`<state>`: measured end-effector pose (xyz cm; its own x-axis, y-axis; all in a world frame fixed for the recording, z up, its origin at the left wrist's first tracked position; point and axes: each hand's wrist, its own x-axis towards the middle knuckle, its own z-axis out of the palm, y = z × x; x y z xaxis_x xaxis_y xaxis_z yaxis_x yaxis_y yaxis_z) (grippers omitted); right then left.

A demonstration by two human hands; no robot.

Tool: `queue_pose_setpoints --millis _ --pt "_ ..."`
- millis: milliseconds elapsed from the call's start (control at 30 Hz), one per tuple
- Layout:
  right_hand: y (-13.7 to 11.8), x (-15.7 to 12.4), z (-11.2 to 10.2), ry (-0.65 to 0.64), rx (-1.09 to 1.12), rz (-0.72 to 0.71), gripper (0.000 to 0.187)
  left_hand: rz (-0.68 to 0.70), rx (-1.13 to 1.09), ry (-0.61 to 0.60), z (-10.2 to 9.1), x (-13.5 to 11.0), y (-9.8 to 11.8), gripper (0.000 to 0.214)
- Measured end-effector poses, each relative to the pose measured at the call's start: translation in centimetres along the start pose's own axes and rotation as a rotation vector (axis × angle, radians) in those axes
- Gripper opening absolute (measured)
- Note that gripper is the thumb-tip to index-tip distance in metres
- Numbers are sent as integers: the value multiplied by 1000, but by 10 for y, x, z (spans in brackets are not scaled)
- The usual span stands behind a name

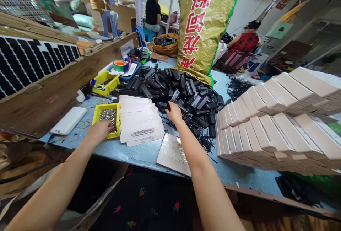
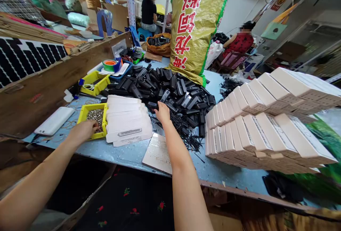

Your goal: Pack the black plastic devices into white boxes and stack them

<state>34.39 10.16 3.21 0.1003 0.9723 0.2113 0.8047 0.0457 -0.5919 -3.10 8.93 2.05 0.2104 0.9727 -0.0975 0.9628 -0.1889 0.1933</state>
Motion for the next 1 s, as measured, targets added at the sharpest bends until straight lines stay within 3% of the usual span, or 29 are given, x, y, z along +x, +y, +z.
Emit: queue_pose_setpoints --millis 67,133,200,300,400,533,600,767,867,1000 --pt "-2 12 8 -29 -3 -40 42 32 -73 123 -6 -5 2 18" --pt "-2 7 9 -7 22 -86 43 44 -211 296 -10 -14 6 20" --pt "-1 -16 4 139 123 -115 42 -10 -384 415 -10 -24 14 21" --pt "5 -75 -6 359 377 -13 42 -90 -633 439 -1 -43 37 21" --pt "9 -139 -8 273 762 280 40 -63 -986 300 16 -61 80 20" --pt "-7 -180 -4 106 1159 636 42 -212 -1664 -265 39 -80 152 29" --pt "-24 -178 -6 181 1263 663 44 -300 -1869 -434 46 -85 179 30" --pt "-60 -159 -23 546 1413 459 32 -253 -1958 -492 49 -89 205 25" --pt "-70 -152 -27 626 1455 389 24 -227 -1930 -453 49 -91 207 24" --pt "-71 -150 -25 652 1432 403 20 -221 -1920 -411 49 -94 212 25"
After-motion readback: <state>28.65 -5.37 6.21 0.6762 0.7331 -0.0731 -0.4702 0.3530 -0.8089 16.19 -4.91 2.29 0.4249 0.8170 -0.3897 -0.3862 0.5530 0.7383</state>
